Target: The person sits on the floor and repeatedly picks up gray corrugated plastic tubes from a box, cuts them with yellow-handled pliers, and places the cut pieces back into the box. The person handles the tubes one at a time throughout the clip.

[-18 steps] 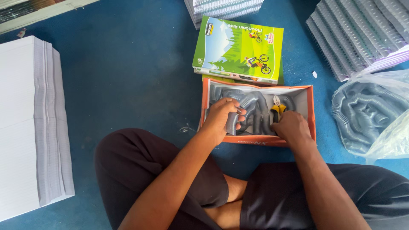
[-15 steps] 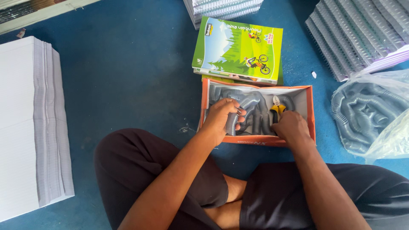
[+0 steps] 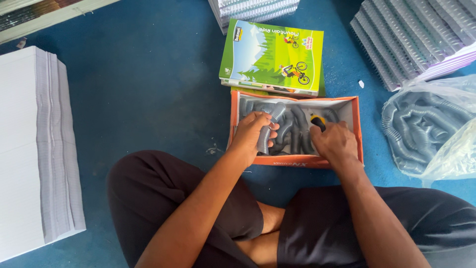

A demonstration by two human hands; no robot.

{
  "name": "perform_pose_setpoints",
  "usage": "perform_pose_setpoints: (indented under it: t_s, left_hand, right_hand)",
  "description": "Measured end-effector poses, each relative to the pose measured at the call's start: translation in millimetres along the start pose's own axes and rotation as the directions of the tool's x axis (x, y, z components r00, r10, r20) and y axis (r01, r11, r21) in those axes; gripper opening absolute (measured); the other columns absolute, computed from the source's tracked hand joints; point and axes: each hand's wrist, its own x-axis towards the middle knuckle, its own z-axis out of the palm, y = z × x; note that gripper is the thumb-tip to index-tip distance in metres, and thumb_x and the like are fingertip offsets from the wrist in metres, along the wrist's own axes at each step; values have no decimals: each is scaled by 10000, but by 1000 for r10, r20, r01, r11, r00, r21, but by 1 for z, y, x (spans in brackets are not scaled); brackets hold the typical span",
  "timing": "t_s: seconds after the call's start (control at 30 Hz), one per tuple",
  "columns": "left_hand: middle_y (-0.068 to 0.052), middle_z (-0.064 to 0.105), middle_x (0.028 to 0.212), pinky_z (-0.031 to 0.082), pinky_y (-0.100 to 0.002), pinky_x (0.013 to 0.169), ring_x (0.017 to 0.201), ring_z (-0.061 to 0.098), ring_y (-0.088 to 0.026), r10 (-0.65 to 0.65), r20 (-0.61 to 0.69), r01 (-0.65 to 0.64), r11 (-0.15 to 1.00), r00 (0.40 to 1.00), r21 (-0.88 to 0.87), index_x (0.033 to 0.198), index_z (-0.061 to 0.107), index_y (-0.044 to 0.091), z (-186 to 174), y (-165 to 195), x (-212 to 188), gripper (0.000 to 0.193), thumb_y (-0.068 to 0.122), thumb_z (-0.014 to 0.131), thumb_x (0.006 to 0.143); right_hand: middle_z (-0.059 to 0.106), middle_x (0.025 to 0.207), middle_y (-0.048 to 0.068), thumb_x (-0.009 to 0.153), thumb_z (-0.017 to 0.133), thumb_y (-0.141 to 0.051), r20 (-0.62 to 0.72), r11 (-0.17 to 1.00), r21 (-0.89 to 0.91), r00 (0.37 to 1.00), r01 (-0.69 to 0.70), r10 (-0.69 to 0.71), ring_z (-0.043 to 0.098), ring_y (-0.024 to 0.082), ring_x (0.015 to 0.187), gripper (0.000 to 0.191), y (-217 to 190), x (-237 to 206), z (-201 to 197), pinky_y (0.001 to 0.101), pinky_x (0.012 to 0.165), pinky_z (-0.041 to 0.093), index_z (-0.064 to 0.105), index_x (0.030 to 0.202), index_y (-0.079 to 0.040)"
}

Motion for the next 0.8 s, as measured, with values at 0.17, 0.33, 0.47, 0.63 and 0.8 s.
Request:
perform_pose_setpoints:
  t_s: [0.17, 0.33, 0.47, 0.63, 0.8]
  left_hand:
    - [-129, 708, 925, 545, -329, 575, 732, 669, -188, 39, -61, -38, 999, 997, 21, 1054, 619, 78, -3, 1, 4, 182, 152, 633, 889]
    - [-132, 712, 912, 560, -325, 571, 712, 673, -187, 99, -97, -95, 995, 990, 40, 1057, 617, 72, -2, 3, 7, 180, 139, 632, 890]
    - [-122, 712, 923, 570, -311, 575, 734, 692, -174, 127, -113, -115, 988, 985, 107, 1063, 622, 69, -1, 3, 5, 181, 142, 626, 897]
    - [-88, 670, 922, 561, -287, 550, 733, 703, -162, 184, -100, -159, 963, 978, 216, 1063, 641, 65, 3, -6, 6, 173, 150, 626, 913]
    - [-53, 680, 928, 555, -272, 540, 727, 706, -150, 215, -69, -189, 944, 974, 268, 1059, 630, 66, 3, -10, 9, 169, 138, 617, 907]
  right_hand:
    - [685, 1140, 258, 936, 712, -354, -135, 964, 147, 970, 220, -201, 680, 424, 1004, 365, -10, -13, -18, 471, 901, 539, 750, 1053, -10]
    - [657, 1221, 216, 867, 750, -223, -266, 772, 194, 790, 605, -552, 643, 416, 1059, 293, -14, -18, -22, 474, 914, 513, 732, 1052, 3]
    - [648, 1266, 182, 833, 747, -217, -196, 705, 136, 716, 696, -670, 602, 401, 1140, 296, -16, -21, -24, 488, 989, 465, 737, 1051, -17]
    - [635, 1285, 170, 805, 743, -203, -181, 686, 136, 698, 715, -692, 596, 396, 1155, 329, -21, -26, -24, 485, 999, 457, 729, 1078, -19]
    - [660, 1167, 151, 807, 756, -209, -178, 702, 134, 714, 700, -678, 629, 369, 1074, 292, -25, -28, -27, 471, 945, 496, 734, 1036, -28]
